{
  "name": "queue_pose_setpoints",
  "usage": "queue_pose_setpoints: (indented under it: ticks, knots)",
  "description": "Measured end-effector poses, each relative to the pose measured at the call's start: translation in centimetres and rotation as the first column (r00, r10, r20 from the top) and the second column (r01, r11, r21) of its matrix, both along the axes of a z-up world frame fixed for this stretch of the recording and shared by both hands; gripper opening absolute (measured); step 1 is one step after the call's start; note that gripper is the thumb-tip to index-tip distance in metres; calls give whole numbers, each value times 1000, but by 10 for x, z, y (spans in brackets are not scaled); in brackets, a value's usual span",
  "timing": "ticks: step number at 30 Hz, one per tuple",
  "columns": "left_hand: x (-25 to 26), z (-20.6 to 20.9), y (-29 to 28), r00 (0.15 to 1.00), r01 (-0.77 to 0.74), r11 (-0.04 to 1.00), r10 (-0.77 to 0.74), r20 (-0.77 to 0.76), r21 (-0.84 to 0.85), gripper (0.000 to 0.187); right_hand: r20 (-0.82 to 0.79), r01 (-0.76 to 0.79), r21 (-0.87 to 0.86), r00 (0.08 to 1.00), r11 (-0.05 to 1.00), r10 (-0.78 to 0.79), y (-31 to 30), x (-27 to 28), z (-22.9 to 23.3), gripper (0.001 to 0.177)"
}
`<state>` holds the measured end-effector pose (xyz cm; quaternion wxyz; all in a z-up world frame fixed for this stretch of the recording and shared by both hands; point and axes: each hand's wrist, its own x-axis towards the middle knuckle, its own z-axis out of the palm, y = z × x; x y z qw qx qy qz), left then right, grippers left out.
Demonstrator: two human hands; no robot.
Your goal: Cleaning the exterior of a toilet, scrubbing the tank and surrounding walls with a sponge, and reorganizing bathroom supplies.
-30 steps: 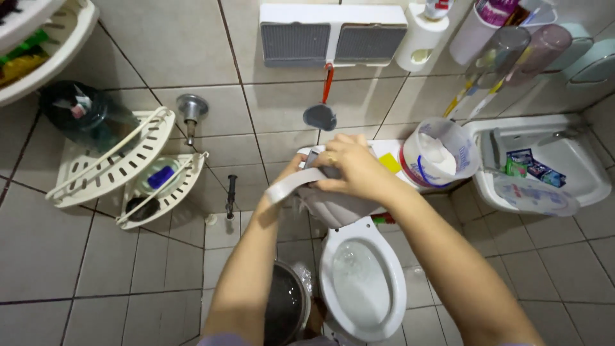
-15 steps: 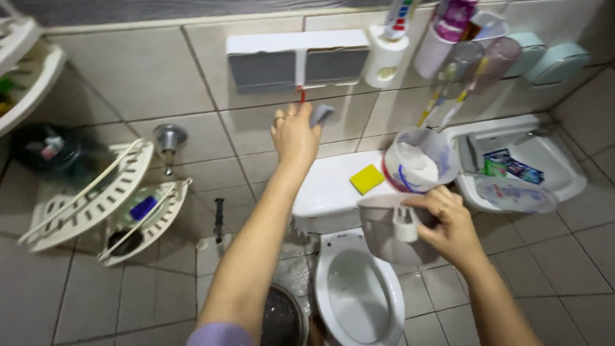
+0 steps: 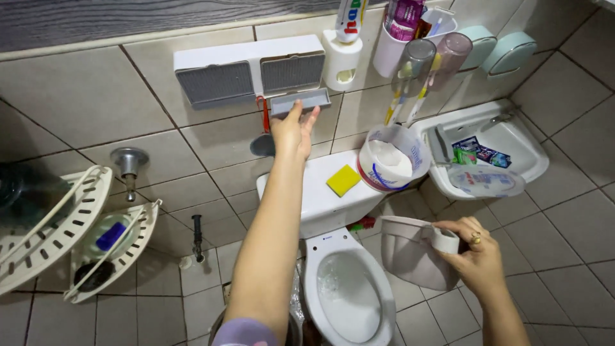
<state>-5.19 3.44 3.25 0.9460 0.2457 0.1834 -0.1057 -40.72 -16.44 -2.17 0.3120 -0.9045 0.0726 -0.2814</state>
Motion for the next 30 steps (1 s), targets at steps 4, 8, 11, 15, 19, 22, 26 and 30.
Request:
queue_pose_setpoints:
  ticks: [4, 8, 11, 15, 19, 22, 26, 30]
  knots:
    - [19, -16, -9, 998, -34, 999, 32, 56, 36, 77, -5, 33, 26, 999, 999, -33, 1, -7, -1, 20]
    - [29, -19, -9, 974, -150, 981, 126, 187, 121, 38, -29, 74, 11, 997, 997, -74, -6, -11, -7, 22]
    - [19, 1, -2, 972, -154, 975, 120, 202, 162, 37, -29, 82, 16, 996, 997, -81, -5, -10, -11, 22]
    - [36, -9, -10, 973, -185, 965, 152, 174, 189, 44, -12, 56, 18, 998, 998, -55, -5, -9, -16, 24]
    - [55, -29, -21, 951, -266, 944, 223, 215, 196, 44, -59, 90, -11, 994, 996, -91, -3, -9, -15, 23]
    - [55, -40, -23, 931, -312, 924, 250, 266, 221, 39, -62, 83, 33, 995, 996, -81, -5, -12, -18, 21]
    - [60, -57, -30, 891, -405, 877, 315, 327, 259, 45, -51, 99, 7, 994, 995, -99, -7, -13, -21, 25]
    - [71, -84, -41, 815, -490, 869, 430, 389, 68, 50, -95, 143, 14, 985, 990, -141, -8, -14, -26, 24]
